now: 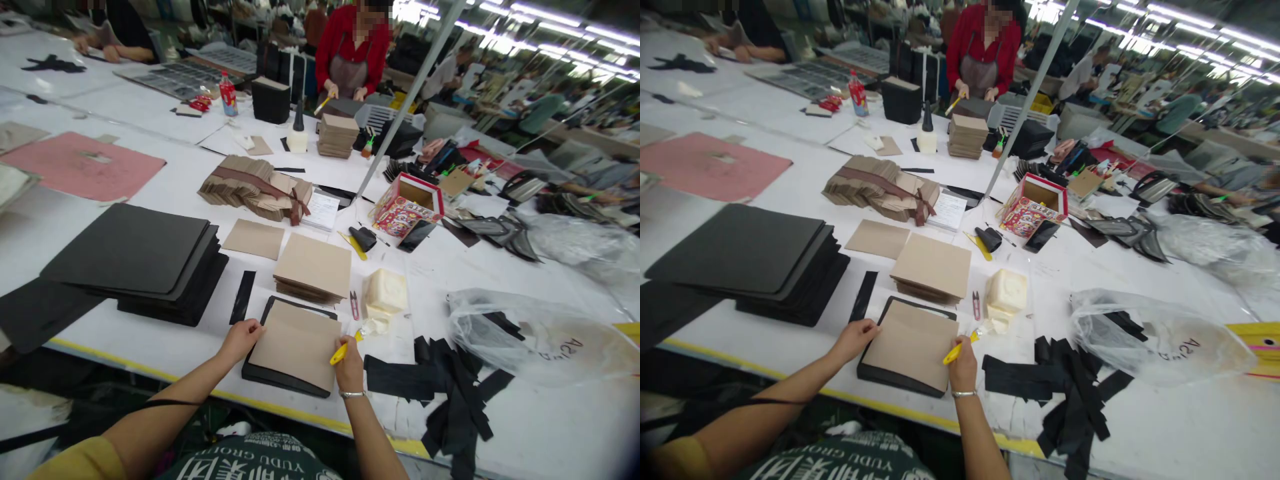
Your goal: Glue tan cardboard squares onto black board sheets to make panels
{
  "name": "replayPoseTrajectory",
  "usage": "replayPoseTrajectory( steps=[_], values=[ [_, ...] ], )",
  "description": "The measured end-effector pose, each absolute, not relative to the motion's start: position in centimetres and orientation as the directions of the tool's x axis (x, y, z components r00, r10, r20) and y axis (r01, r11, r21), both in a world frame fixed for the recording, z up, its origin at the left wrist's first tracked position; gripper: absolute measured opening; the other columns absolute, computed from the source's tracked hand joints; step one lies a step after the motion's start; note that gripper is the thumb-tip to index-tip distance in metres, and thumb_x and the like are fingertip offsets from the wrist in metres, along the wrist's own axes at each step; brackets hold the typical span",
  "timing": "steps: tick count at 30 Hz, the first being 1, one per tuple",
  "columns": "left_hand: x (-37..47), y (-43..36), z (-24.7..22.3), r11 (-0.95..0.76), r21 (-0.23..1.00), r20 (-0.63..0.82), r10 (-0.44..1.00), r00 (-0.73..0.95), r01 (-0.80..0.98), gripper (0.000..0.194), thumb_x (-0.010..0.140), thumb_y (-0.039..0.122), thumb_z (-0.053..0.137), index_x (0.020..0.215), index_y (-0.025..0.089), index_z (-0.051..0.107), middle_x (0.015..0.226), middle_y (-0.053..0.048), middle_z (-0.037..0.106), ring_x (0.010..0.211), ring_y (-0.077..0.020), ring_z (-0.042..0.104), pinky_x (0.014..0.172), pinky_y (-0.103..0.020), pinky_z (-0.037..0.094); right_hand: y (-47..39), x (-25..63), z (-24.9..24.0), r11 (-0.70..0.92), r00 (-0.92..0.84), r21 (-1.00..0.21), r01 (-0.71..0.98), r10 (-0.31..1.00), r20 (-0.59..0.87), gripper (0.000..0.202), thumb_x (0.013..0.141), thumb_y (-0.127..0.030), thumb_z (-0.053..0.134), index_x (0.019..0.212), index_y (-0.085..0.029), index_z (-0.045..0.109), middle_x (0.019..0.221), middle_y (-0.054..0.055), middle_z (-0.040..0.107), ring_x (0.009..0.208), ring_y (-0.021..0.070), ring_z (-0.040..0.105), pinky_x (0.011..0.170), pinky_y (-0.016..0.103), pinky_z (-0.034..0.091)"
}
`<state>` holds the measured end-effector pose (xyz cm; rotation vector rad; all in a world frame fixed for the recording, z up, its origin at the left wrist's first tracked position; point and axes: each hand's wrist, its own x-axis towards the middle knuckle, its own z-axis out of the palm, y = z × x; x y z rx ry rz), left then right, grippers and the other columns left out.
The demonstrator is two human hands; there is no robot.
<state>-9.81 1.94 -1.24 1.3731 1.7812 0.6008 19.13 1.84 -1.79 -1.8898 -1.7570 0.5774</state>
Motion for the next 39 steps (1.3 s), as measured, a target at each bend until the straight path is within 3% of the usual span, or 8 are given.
replayPoseTrajectory(
  steps=[6, 14, 39],
  values=[
    [-10.0, 2.4, -2.7, 0.389, 0.755, -0.349, 0.920, -0.180, 0.528, 0.030, 0.072, 0.043, 0.048, 0.057, 0.017, 0.055, 0.056, 0.001, 0.056, 0.058, -0.0143, 0.051, 0.055, -0.023, 0.034, 3.7, 18.8, -3.0, -0.054, 0.090, -0.605, 0.795, 0.996, 0.029, 0.028, 0.084, -0.045, 0.035, 0.086, -0.020, 0.047, 0.069, 0.001, 0.056, 0.055, 0.0153, 0.052, 0.054, 0.026, 0.037],
    [-10.1, 2.6, -3.9, 0.430, 0.754, -0.373, 0.903, -0.215, 0.496, 0.034, 0.071, 0.046, 0.048, 0.058, 0.016, 0.056, 0.054, 0.001, 0.056, 0.055, -0.0141, 0.051, 0.052, -0.022, 0.034, 4.0, 18.4, -3.5, -0.061, 0.093, -0.628, 0.776, 0.996, 0.018, 0.026, 0.083, -0.045, 0.037, 0.085, -0.020, 0.045, 0.070, 0.000, 0.053, 0.058, 0.0156, 0.052, 0.057, 0.026, 0.039],
    [-10.2, 3.0, -3.9, 0.448, 0.712, -0.446, 0.883, -0.145, 0.540, 0.036, 0.068, 0.050, 0.051, 0.058, 0.017, 0.060, 0.049, 0.001, 0.055, 0.051, -0.0152, 0.052, 0.050, -0.023, 0.034, 4.2, 18.5, -3.5, -0.099, 0.124, -0.630, 0.770, 0.992, -0.004, 0.014, 0.081, -0.032, 0.039, 0.086, -0.020, 0.045, 0.066, -0.002, 0.052, 0.055, 0.0134, 0.050, 0.054, 0.023, 0.036]
  ],
)
